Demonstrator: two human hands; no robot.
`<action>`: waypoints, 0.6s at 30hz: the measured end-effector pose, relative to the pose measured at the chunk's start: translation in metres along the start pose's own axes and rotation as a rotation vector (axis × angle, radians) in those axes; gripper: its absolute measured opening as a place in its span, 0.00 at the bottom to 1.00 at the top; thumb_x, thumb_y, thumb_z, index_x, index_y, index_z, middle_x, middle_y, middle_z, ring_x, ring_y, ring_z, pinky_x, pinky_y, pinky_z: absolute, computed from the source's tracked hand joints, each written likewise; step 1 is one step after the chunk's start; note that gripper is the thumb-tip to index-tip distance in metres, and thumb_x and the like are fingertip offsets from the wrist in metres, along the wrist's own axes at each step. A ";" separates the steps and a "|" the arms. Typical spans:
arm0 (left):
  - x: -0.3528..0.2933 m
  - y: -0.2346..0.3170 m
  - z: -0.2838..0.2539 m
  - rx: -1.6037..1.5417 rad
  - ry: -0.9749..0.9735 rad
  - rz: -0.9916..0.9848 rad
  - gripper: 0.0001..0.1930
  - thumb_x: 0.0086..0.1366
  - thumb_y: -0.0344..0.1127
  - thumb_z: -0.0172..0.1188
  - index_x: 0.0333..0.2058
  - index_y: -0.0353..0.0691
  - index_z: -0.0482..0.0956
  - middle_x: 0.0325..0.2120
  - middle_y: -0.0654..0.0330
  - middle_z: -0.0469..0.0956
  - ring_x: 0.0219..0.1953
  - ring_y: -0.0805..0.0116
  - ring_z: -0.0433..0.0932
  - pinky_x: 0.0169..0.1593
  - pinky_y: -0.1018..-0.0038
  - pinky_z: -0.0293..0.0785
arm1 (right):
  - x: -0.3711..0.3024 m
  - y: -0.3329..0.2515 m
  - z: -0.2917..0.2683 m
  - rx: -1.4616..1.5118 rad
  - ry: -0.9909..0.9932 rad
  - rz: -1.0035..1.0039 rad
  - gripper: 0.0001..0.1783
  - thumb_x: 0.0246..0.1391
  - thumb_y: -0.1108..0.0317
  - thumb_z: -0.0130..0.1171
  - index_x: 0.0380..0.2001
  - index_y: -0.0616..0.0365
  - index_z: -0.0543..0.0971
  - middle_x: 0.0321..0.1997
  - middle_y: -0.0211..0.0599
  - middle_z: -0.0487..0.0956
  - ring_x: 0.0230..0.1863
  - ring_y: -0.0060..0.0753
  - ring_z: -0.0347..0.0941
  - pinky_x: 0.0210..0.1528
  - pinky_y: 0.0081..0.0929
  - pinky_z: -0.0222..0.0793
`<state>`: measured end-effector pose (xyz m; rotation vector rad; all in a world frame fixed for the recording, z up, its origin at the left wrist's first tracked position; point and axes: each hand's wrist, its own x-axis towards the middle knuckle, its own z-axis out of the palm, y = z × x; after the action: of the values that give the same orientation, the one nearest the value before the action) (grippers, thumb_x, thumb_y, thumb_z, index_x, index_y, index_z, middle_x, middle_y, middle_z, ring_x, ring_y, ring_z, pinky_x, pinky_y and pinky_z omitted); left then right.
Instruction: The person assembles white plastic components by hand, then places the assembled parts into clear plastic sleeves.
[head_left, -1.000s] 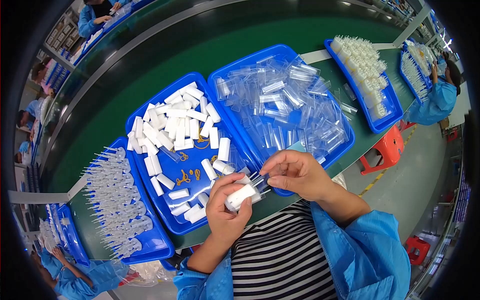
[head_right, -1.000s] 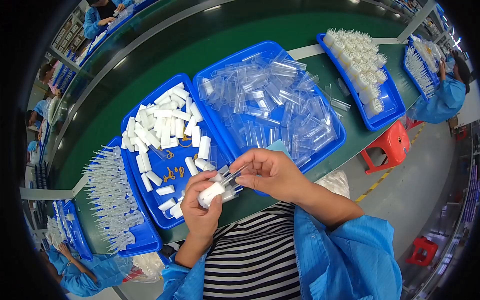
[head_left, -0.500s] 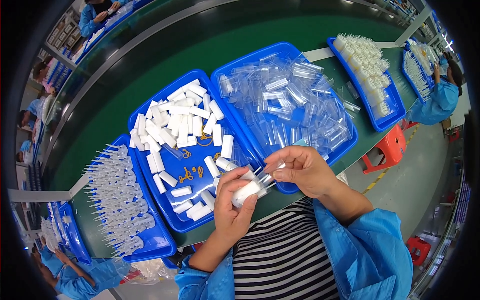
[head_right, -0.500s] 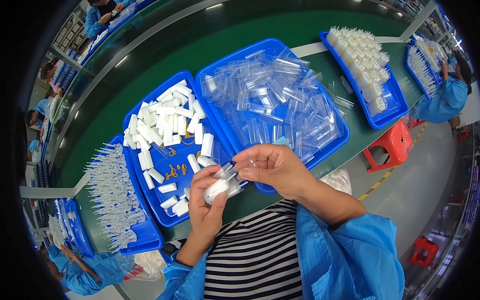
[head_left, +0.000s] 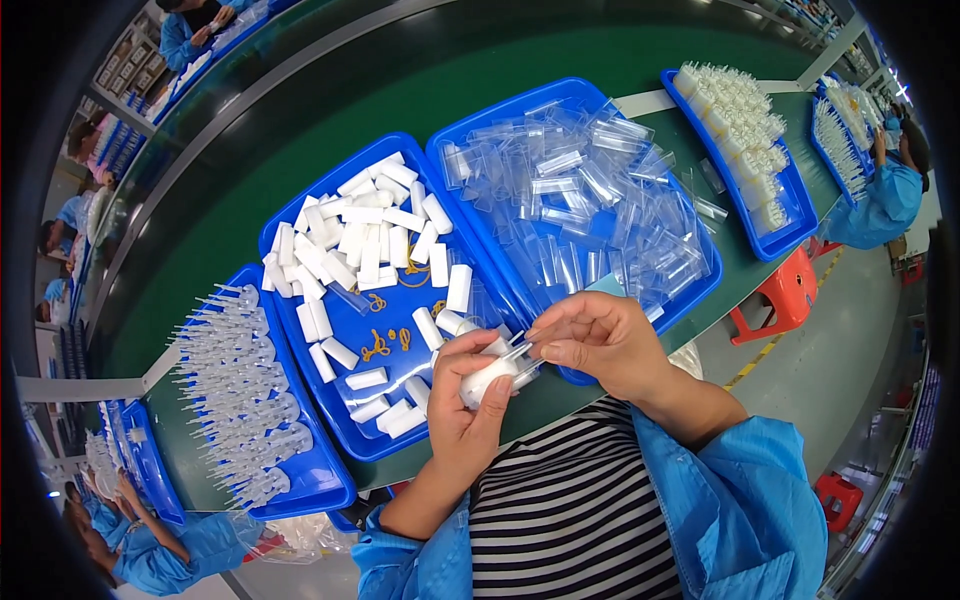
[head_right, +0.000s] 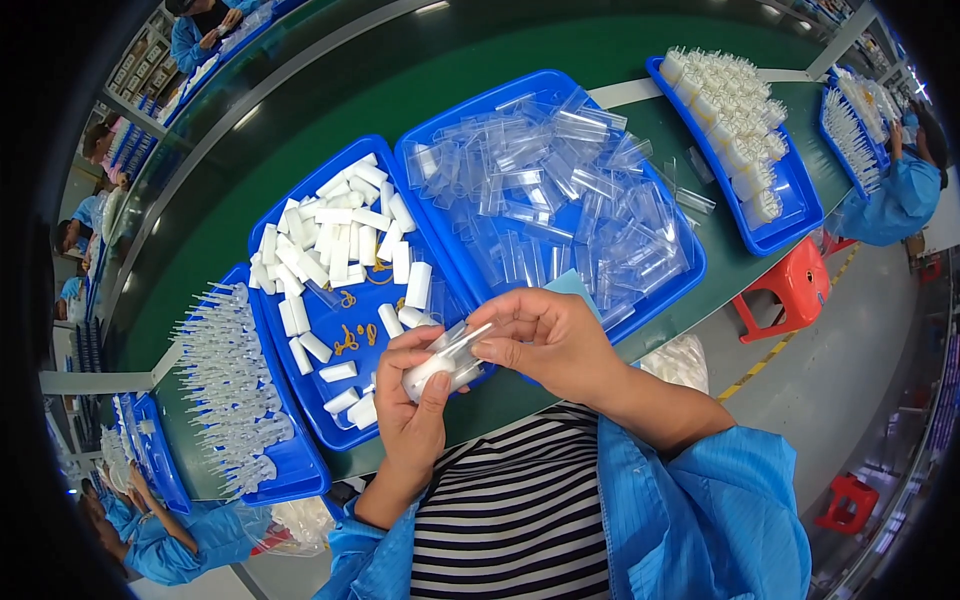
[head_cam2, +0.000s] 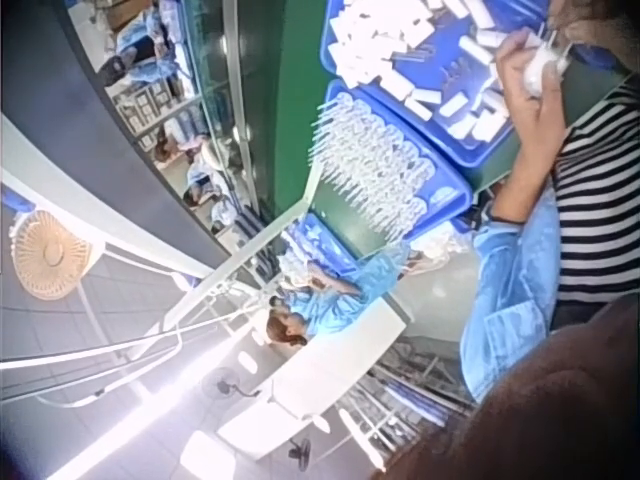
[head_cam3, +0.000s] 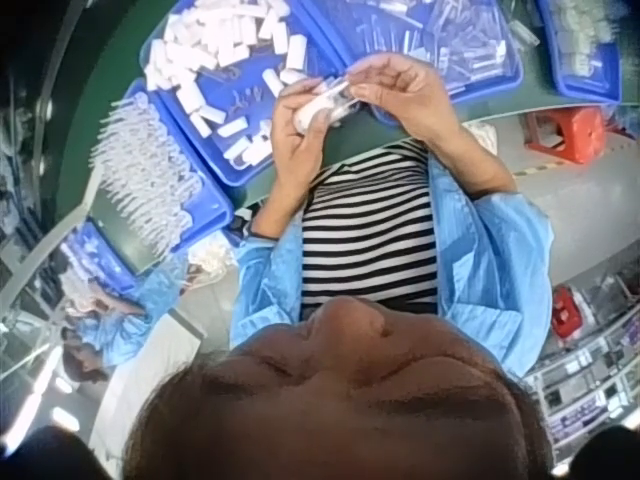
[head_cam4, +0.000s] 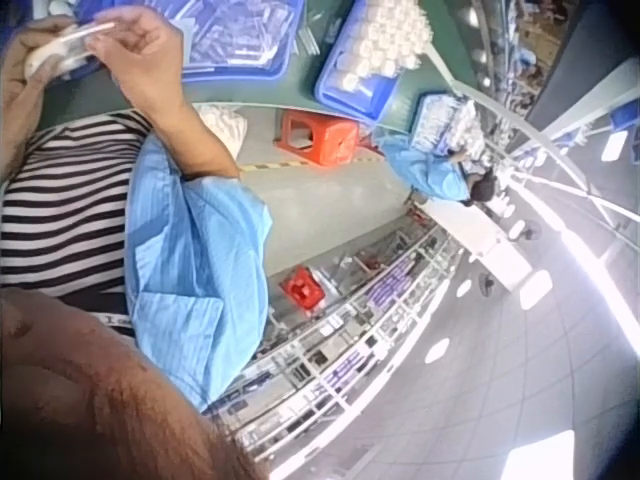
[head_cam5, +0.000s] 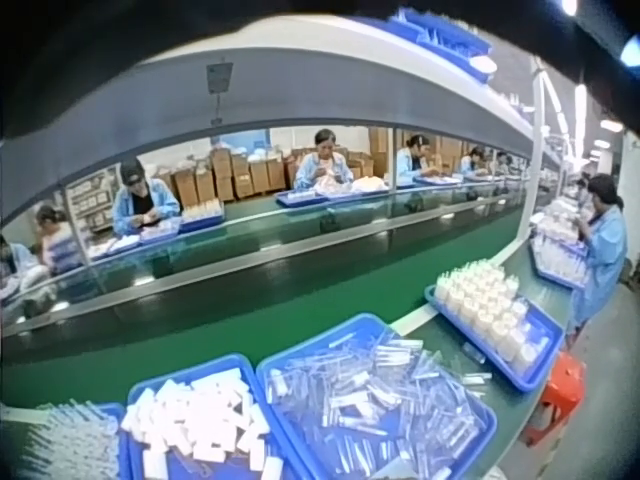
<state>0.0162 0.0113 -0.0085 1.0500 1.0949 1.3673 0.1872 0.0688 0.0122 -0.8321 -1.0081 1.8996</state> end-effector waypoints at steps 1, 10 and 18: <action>0.000 -0.002 -0.001 0.002 0.001 -0.001 0.09 0.59 0.28 0.56 0.37 0.35 0.67 0.46 0.50 0.67 0.46 0.64 0.68 0.50 0.72 0.63 | -0.001 -0.001 0.000 -0.055 0.001 0.007 0.13 0.48 0.81 0.57 0.39 0.68 0.73 0.38 0.44 0.78 0.39 0.30 0.76 0.44 0.23 0.72; 0.001 -0.012 -0.004 -0.054 0.011 0.054 0.08 0.59 0.26 0.54 0.36 0.36 0.67 0.46 0.50 0.67 0.46 0.66 0.67 0.50 0.72 0.62 | 0.002 -0.003 0.003 -0.318 -0.043 -0.094 0.13 0.49 0.79 0.57 0.40 0.68 0.72 0.39 0.44 0.77 0.41 0.29 0.75 0.45 0.22 0.71; 0.002 -0.001 -0.006 0.439 -0.003 0.357 0.07 0.60 0.27 0.53 0.37 0.35 0.67 0.46 0.47 0.67 0.45 0.59 0.68 0.49 0.69 0.64 | 0.000 0.000 0.007 -0.175 -0.035 -0.070 0.13 0.48 0.80 0.58 0.39 0.68 0.73 0.38 0.44 0.77 0.42 0.31 0.75 0.45 0.22 0.72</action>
<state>0.0107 0.0129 -0.0101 1.6278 1.2828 1.4298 0.1816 0.0667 0.0157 -0.8537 -1.2224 1.7906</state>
